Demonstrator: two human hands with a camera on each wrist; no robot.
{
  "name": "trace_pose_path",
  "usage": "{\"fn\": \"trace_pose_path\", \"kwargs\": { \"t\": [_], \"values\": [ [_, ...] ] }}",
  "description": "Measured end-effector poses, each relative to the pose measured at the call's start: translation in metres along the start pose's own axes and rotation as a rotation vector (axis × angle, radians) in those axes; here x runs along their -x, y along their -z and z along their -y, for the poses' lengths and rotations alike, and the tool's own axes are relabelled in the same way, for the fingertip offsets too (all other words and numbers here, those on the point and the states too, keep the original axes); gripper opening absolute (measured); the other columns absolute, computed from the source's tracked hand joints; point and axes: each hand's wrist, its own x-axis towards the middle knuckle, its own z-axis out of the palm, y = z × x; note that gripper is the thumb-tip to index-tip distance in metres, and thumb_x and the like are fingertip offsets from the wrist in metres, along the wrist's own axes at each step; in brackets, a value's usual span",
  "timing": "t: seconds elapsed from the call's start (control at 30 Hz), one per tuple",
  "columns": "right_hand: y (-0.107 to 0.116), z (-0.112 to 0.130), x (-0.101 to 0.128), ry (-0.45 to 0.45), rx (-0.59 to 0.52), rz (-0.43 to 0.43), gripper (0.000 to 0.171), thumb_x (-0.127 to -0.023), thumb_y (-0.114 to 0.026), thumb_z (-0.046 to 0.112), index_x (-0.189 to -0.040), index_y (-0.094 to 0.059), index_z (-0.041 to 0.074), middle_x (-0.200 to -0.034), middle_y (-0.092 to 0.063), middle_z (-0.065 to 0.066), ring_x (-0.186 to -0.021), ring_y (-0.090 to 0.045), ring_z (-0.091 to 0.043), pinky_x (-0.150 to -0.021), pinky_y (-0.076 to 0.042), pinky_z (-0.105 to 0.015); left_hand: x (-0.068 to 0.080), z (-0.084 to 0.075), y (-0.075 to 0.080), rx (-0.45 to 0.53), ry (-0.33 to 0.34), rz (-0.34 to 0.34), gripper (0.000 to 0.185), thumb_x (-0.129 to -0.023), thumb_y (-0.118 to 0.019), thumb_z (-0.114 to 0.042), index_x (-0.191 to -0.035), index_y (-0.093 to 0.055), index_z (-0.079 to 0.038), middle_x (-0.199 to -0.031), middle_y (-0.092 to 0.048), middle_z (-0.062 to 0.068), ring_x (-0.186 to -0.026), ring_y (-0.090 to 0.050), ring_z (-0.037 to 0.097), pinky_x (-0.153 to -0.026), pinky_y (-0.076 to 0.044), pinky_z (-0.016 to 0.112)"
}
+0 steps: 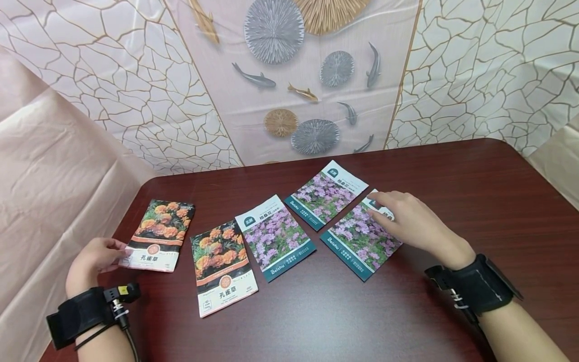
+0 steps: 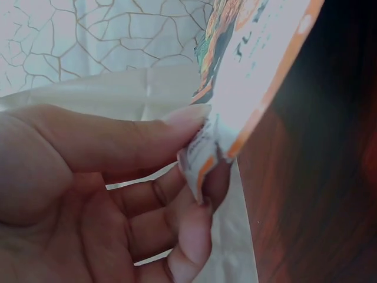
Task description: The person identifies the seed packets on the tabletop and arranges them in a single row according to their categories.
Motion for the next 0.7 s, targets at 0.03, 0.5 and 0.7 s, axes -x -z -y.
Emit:
{"fn": "trace_pose_path", "kwargs": {
  "t": [0.03, 0.5, 0.7],
  "values": [
    [0.000, 0.001, 0.000, 0.010, -0.001, 0.002, 0.034, -0.081, -0.067, 0.009, -0.112, -0.059, -0.003, -0.100, -0.064, -0.017, -0.091, -0.060, -0.029, -0.074, -0.048, -0.051, 0.000, 0.001, 0.000, 0.007, 0.007, 0.010, 0.026, -0.085, -0.057, -0.005, -0.101, -0.052, 0.015, -0.082, -0.055, 0.021, -0.072, -0.052, 0.027, -0.060, -0.047, 0.033],
    [-0.010, 0.009, 0.000, 0.119, 0.018, 0.050, 0.027, -0.080, -0.067, 0.005, -0.106, -0.063, -0.001, -0.093, -0.066, -0.008, -0.077, -0.061, -0.015, -0.062, -0.050, -0.037, -0.005, 0.016, -0.002, 0.043, 0.053, 0.031, 0.022, -0.082, -0.058, 0.000, -0.095, -0.052, 0.017, -0.075, -0.056, 0.015, -0.066, -0.054, 0.021, -0.056, -0.048, 0.030],
    [-0.012, 0.010, 0.000, 0.108, 0.014, 0.089, 0.028, -0.081, -0.067, 0.007, -0.107, -0.063, -0.004, -0.096, -0.066, -0.012, -0.083, -0.063, -0.019, -0.067, -0.052, -0.040, -0.007, 0.016, -0.005, -0.001, 0.076, -0.009, 0.023, -0.083, -0.058, -0.002, -0.096, -0.053, 0.016, -0.078, -0.056, 0.020, -0.069, -0.053, 0.026, -0.057, -0.047, 0.031]
  ]
}}
